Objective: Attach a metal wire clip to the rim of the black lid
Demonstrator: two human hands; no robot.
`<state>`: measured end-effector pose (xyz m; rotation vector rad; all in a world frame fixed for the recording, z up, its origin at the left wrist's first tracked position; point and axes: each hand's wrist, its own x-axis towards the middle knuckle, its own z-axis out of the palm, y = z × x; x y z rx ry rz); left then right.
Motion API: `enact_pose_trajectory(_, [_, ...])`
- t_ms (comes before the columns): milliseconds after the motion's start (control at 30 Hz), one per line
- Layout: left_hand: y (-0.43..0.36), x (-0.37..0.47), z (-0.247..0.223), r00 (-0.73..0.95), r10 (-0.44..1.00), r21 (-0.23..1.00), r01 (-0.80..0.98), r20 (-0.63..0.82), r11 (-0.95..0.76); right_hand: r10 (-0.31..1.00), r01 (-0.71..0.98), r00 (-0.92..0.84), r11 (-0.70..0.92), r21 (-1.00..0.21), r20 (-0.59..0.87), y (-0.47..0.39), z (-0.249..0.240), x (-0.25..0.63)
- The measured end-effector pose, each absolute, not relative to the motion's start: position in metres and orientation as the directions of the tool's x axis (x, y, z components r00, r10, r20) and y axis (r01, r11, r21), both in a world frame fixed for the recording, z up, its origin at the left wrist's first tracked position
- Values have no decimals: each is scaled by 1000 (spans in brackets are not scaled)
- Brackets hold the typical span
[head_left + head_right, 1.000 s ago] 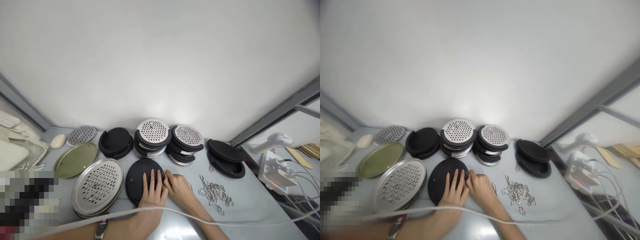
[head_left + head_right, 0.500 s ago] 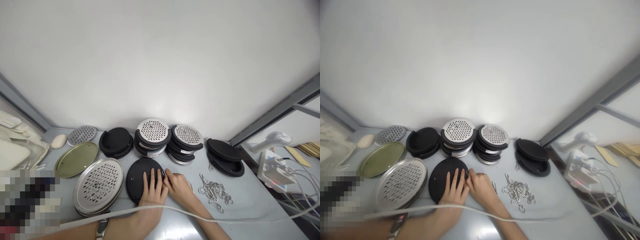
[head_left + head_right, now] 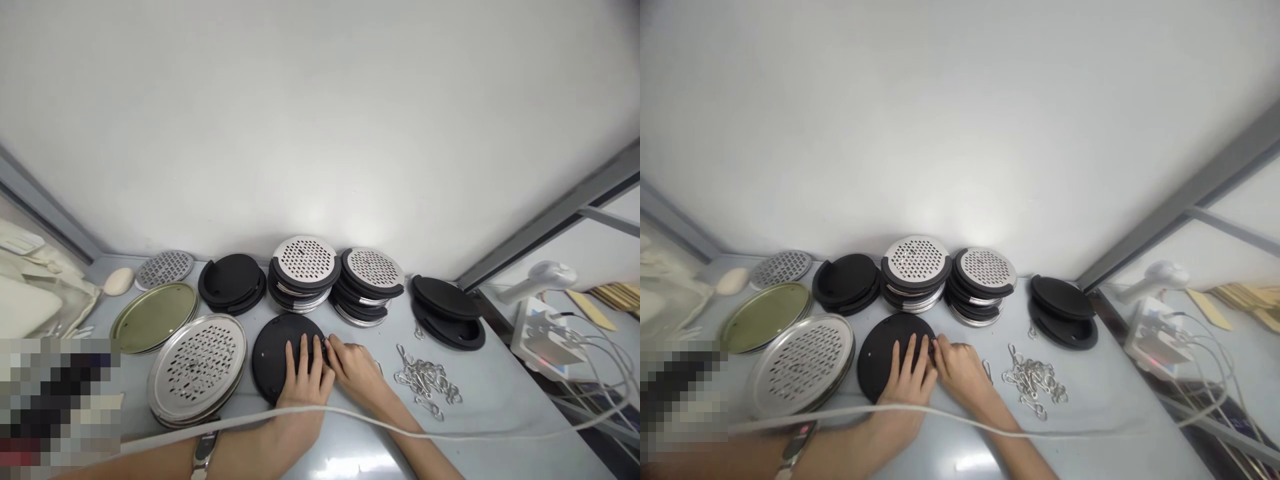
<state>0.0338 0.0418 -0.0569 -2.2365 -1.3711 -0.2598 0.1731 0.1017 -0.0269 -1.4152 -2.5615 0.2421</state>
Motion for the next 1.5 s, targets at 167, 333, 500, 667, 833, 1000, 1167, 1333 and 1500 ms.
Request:
enact_pose_trajectory(167, [41,34,-53,488,782,-304,869,388,-391,844,809,-528,533,-247,92,101,-26,174])
enact_pose_trajectory(333, [42,34,-59,460,780,-265,887,425,-379,841,801,-537,532,-276,62,100,-22,174])
enact_pose_trajectory(500, [44,36,-69,428,767,-246,903,477,-351,837,791,-545,529,-309,37,99,-20,175])
enact_pose_trajectory(667, [43,35,-65,433,778,-261,900,455,-348,833,791,-553,526,-314,4,99,-18,176])
enact_pose_trajectory(833, [41,33,-51,506,785,-333,854,357,-399,835,794,-550,520,-314,-10,99,-17,176])
enact_pose_trajectory(1000, [42,31,-51,513,790,-358,846,337,-396,833,793,-553,524,-311,-6,99,-16,176])
enact_pose_trajectory(1167, [42,31,-54,514,789,-356,845,337,-399,833,793,-553,529,-301,5,99,-16,175])
enact_pose_trajectory(1333, [40,32,-51,487,810,-305,865,327,-398,840,810,-542,521,-270,-5,99,-17,176])
enact_pose_trajectory(1500, [40,32,-48,491,816,-290,864,306,-411,832,807,-554,533,-255,-14,100,-17,177])
